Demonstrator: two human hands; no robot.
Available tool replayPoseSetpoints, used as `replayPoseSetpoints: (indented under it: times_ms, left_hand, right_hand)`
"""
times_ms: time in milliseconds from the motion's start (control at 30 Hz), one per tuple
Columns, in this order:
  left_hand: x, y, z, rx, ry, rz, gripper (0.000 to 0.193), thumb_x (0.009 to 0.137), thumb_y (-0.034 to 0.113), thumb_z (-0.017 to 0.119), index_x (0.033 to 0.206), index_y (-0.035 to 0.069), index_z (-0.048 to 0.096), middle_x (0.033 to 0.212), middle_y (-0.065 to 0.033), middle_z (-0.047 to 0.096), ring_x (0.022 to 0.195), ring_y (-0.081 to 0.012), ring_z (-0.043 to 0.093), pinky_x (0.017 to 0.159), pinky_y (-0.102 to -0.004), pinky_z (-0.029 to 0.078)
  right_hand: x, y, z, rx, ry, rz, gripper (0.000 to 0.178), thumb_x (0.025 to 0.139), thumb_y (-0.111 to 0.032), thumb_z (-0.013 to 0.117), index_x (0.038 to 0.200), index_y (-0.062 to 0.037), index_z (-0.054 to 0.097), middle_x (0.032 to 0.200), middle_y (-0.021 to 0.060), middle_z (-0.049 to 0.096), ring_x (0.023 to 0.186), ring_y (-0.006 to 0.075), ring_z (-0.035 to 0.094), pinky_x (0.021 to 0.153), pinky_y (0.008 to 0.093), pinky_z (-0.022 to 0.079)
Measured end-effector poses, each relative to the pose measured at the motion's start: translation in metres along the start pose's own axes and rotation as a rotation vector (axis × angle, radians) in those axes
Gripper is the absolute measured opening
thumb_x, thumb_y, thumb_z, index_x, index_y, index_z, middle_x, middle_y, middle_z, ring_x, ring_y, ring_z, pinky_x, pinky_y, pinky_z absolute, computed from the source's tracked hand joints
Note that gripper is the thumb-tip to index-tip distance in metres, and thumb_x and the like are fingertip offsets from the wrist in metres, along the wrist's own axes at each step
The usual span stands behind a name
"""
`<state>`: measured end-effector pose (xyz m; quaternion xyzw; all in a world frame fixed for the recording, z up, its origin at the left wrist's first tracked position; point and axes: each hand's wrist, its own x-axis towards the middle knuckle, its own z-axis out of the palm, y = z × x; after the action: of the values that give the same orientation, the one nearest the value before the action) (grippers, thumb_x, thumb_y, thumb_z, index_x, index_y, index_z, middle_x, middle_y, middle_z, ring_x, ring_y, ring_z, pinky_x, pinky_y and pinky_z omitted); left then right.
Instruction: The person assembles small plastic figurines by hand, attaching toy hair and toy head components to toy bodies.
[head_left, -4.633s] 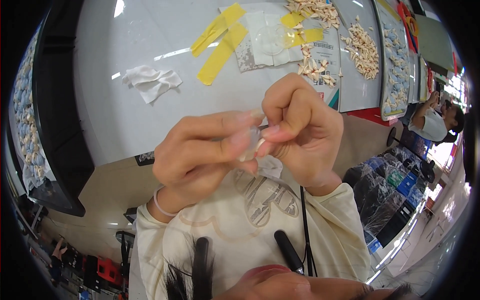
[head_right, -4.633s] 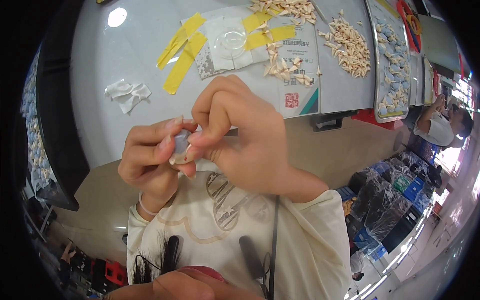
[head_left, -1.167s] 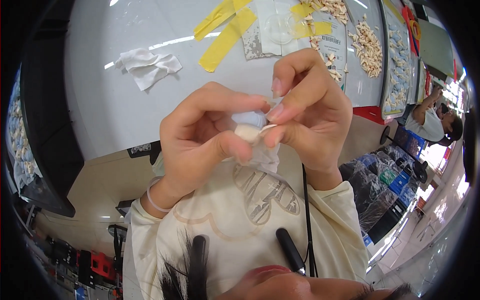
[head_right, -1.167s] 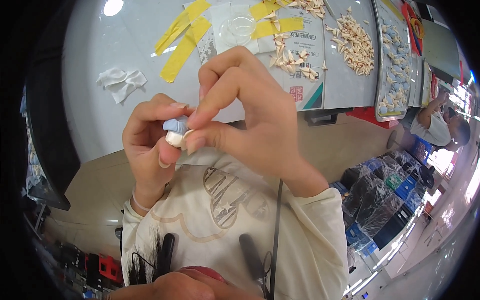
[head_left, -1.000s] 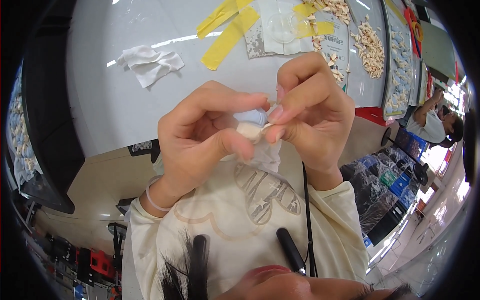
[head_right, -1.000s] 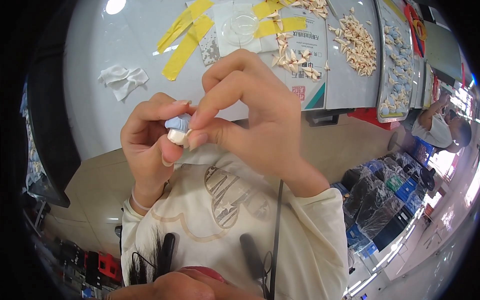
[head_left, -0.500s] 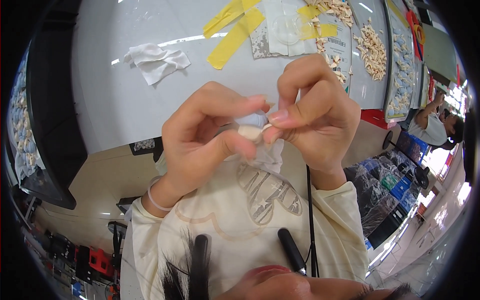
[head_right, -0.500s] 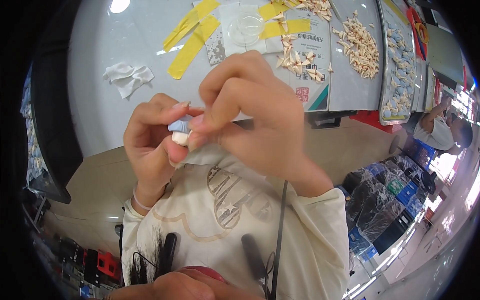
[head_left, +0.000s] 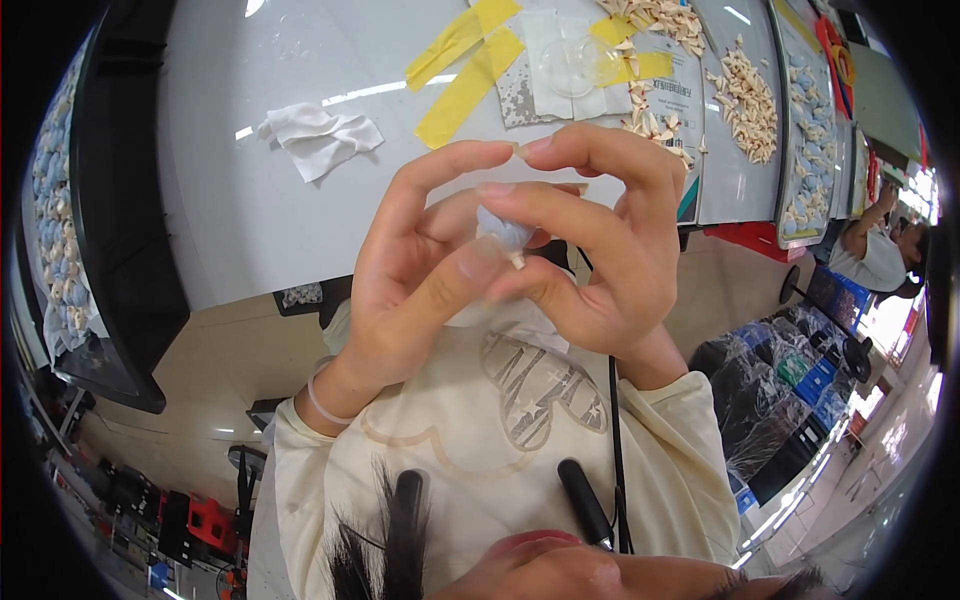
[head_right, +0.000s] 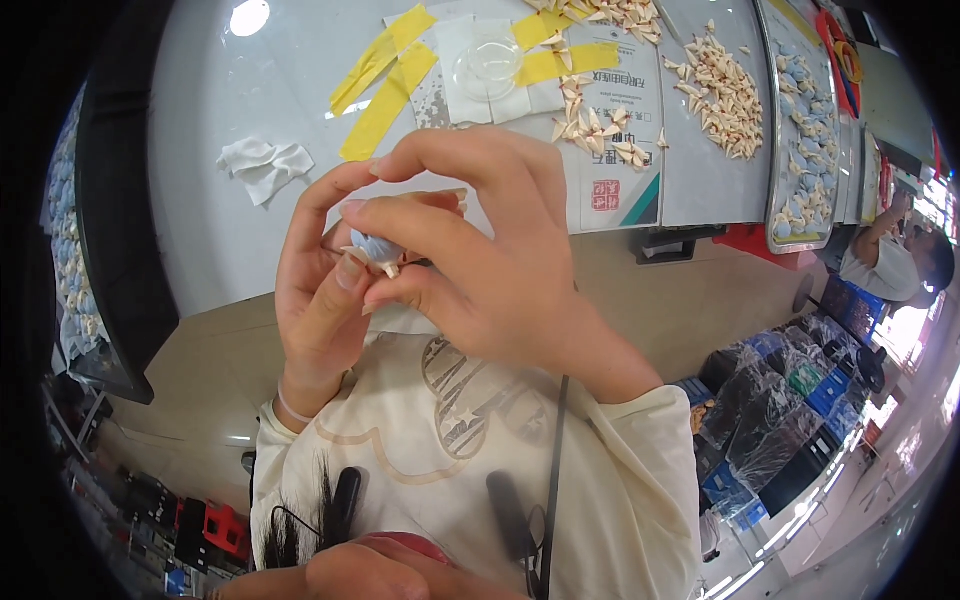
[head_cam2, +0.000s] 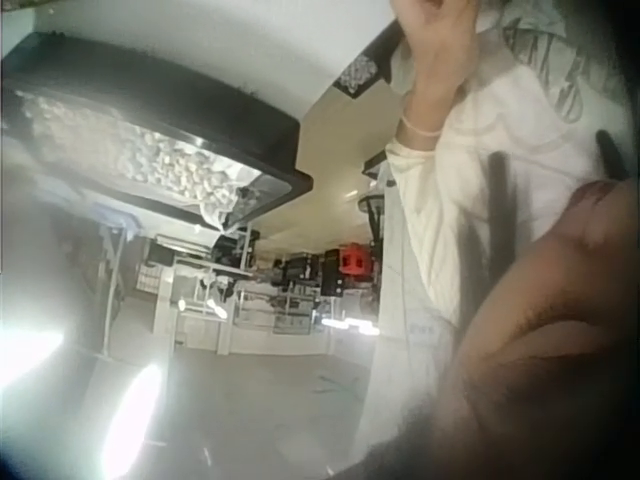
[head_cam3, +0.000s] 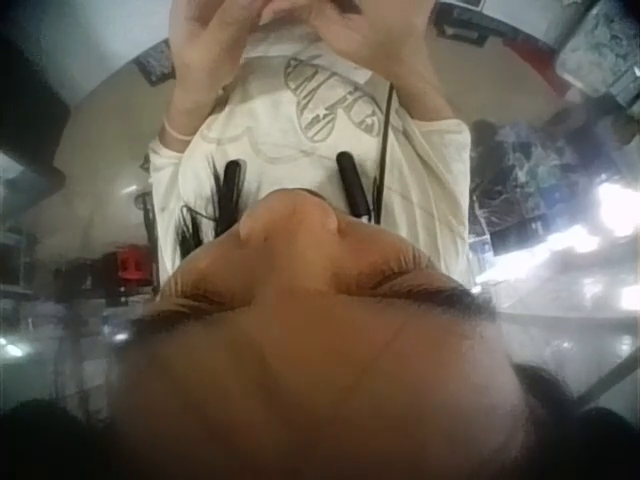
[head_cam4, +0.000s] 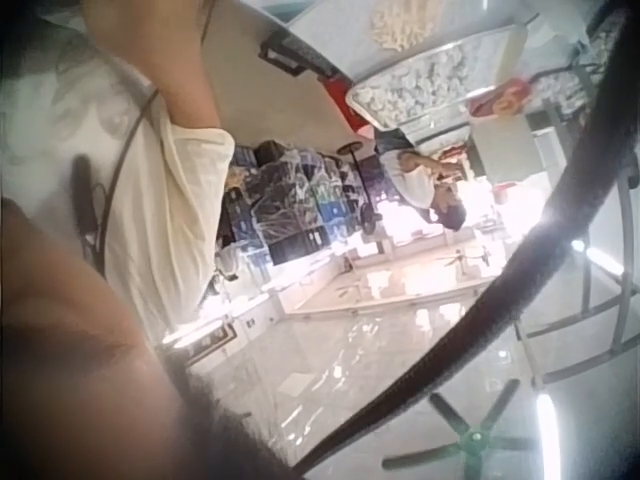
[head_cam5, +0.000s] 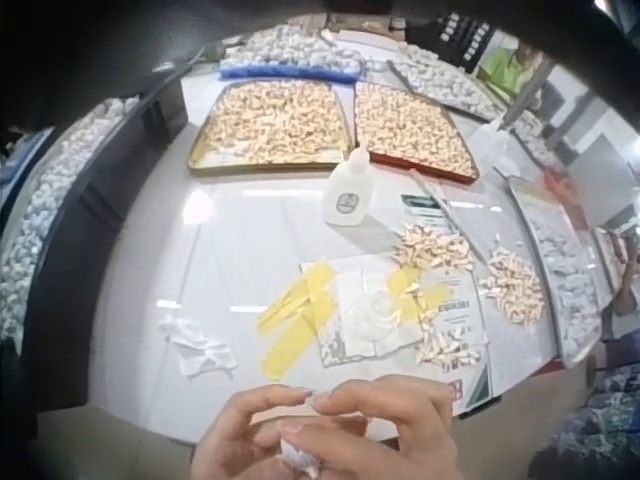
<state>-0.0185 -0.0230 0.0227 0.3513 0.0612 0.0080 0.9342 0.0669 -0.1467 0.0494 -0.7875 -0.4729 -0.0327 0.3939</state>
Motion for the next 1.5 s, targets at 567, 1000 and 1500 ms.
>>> replayPoseSetpoints:
  times_ms: [567, 1000, 1500]
  left_hand:
    - [-0.115, 0.218, -0.109, 1.736, 0.860, -0.316, 0.030, 0.087, 0.018, 0.039, 0.113, 0.002, 0.041, 0.101, -0.0091, 0.051, 0.092, -0.0147, 0.048, 0.084, -0.0267, 0.036]
    - [-0.128, 0.203, -0.112, 2.040, 0.475, -0.426, 0.047, 0.077, -0.006, 0.044, 0.122, 0.000, 0.033, 0.117, -0.0125, 0.043, 0.102, -0.0217, 0.044, 0.087, -0.0278, 0.034]
    - [-0.078, 0.129, -0.027, 0.602, -0.075, 0.405, 0.012, 0.073, 0.005, 0.059, 0.081, -0.004, 0.057, 0.098, -0.0212, 0.044, 0.078, -0.0237, 0.052, 0.064, -0.0264, 0.045]
  right_hand:
    - [-0.050, 0.115, -0.156, -0.679, 0.348, 0.473, 0.032, 0.072, -0.013, 0.060, 0.102, -0.0042, 0.054, 0.099, 0.0087, 0.057, 0.094, 0.0201, 0.051, 0.080, 0.0293, 0.039]
    - [0.010, 0.133, -0.100, -0.409, -0.127, 0.340, 0.014, 0.067, -0.009, 0.059, 0.079, -0.0046, 0.057, 0.073, 0.0036, 0.052, 0.076, 0.0191, 0.047, 0.067, 0.0288, 0.040]
    - [-0.016, 0.094, -0.088, 0.502, 0.206, 0.498, 0.009, 0.079, -0.004, 0.053, 0.086, 0.0018, 0.051, 0.077, 0.0055, 0.054, 0.064, 0.0093, 0.049, 0.059, 0.0197, 0.040]
